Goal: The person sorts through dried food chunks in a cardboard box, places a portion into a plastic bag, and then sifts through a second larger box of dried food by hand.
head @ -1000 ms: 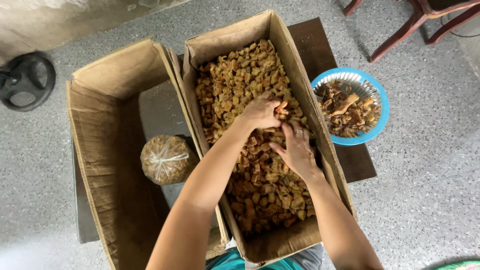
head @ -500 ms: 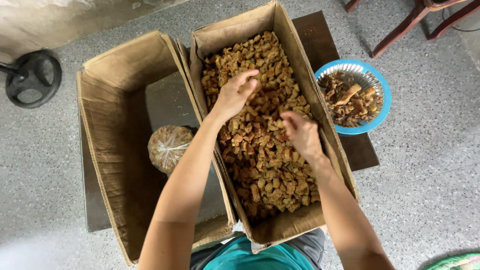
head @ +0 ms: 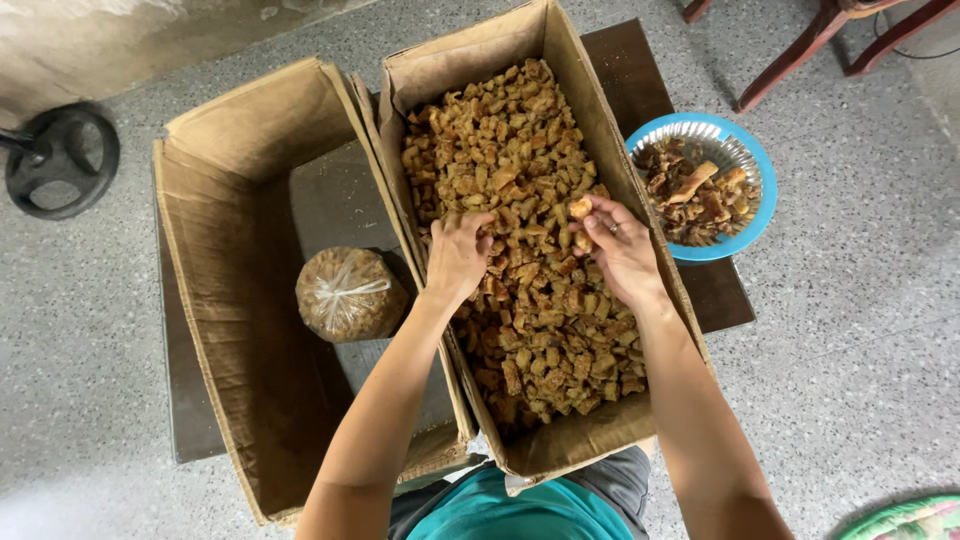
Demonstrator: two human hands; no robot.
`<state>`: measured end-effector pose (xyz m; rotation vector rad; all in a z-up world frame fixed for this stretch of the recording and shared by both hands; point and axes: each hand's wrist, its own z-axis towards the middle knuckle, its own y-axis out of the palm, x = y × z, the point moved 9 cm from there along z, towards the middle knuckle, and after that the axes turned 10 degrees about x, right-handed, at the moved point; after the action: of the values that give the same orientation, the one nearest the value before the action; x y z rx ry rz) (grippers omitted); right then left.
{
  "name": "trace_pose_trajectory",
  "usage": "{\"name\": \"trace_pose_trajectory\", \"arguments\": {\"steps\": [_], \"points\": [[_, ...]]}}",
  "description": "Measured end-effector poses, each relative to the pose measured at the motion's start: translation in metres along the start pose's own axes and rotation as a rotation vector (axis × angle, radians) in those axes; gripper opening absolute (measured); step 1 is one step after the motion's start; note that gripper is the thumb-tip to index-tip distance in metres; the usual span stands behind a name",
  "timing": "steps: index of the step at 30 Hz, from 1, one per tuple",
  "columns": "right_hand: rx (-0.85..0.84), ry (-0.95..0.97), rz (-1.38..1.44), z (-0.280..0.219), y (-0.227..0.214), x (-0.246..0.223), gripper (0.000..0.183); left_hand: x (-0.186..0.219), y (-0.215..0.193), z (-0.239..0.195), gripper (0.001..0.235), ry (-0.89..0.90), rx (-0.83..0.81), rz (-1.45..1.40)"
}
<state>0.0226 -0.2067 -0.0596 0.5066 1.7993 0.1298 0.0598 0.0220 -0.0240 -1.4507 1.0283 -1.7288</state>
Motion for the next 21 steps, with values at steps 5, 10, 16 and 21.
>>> {"name": "trace_pose_trajectory", "arguments": {"steps": [5,10,16,21], "points": [[-0.158,0.06,0.146,-0.007,0.008,0.001,0.035,0.03,0.027,0.009,0.041,-0.187,-0.133,-0.671],[-0.133,0.136,0.211,-0.016,0.012,-0.004,0.039,0.056,0.051,0.019,0.036,-0.221,-0.258,-0.949],[-0.051,0.293,0.232,-0.02,0.01,0.006,0.049,0.049,0.053,0.017,0.033,-0.349,-0.312,-1.223],[-0.102,0.078,0.081,-0.016,0.014,-0.001,0.038,0.062,0.03,0.014,0.039,-0.197,-0.207,-1.156]]}}
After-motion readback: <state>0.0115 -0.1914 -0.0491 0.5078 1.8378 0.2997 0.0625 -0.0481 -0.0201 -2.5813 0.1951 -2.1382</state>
